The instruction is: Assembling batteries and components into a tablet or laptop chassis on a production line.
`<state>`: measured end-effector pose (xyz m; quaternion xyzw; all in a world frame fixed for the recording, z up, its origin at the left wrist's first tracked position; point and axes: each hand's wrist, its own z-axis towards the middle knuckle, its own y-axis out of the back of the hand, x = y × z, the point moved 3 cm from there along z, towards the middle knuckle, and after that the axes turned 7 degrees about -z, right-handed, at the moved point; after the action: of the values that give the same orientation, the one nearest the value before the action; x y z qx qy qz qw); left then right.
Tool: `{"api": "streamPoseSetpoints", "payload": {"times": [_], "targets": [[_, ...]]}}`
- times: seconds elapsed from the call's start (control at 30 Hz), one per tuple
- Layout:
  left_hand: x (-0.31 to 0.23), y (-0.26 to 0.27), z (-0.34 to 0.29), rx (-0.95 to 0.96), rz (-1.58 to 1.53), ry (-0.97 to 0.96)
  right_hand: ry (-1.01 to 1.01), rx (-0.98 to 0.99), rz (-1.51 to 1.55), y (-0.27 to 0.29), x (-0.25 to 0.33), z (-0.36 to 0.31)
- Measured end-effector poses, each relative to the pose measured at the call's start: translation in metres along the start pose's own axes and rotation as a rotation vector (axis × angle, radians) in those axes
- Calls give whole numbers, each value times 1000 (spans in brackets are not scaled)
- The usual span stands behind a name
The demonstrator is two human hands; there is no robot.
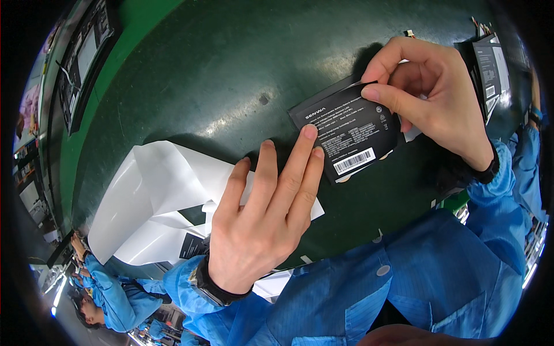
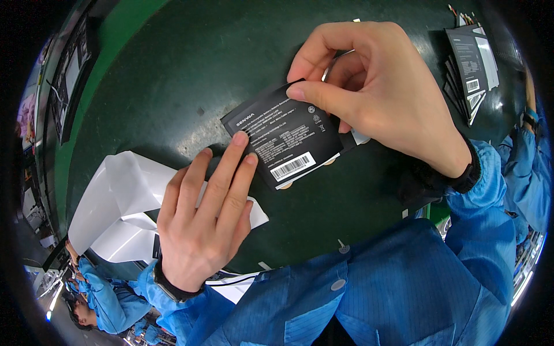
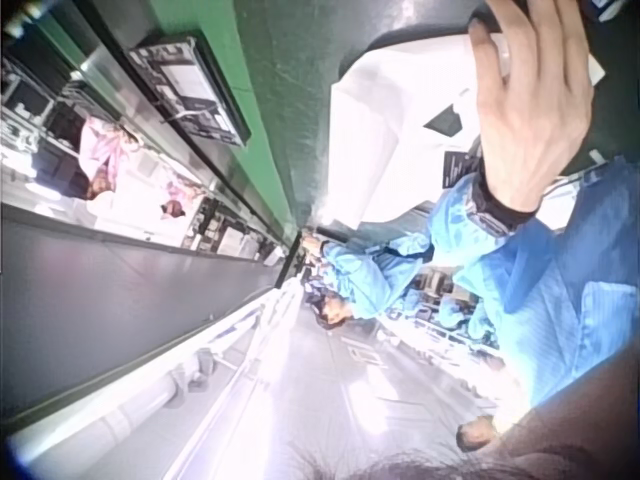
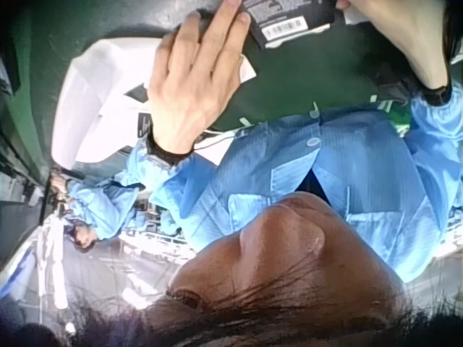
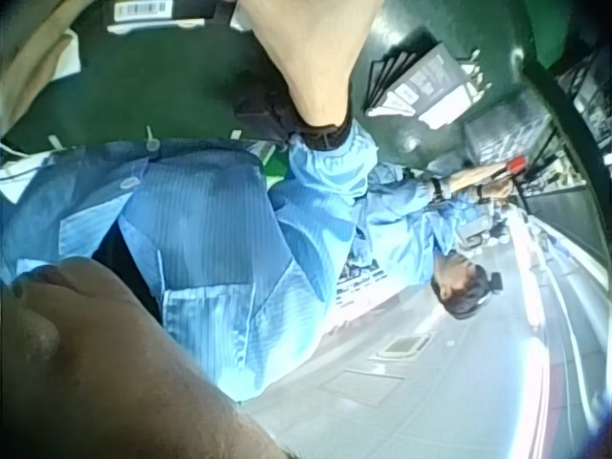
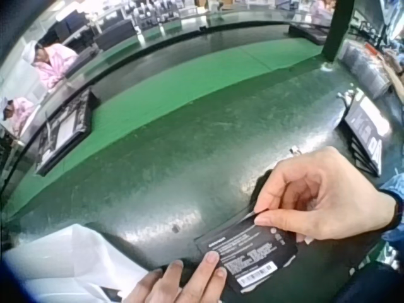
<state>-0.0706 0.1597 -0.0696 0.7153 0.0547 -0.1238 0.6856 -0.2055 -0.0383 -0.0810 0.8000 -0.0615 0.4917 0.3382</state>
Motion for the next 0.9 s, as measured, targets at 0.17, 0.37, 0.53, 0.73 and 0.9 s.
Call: {"api": "streamPoseSetpoints", "payload": {"times": [0.17,0.37,0.53,0.73,0.9], "targets": [[1,-1,0,-13,6,-9,-9,-15,-43,1,4,-2],[1,-1,-1,-22,-8,-7,12,-34,-66,1,3,-3],[0,-2,3,-28,-29,5,56,-74,-63,3,4,-1],[4,0,-3,-23,-20,-21,152,-270,-426,0,22,-7],[4,-3,-2,-16,3,-12,535,-311,-607,17,21,-7]]}}
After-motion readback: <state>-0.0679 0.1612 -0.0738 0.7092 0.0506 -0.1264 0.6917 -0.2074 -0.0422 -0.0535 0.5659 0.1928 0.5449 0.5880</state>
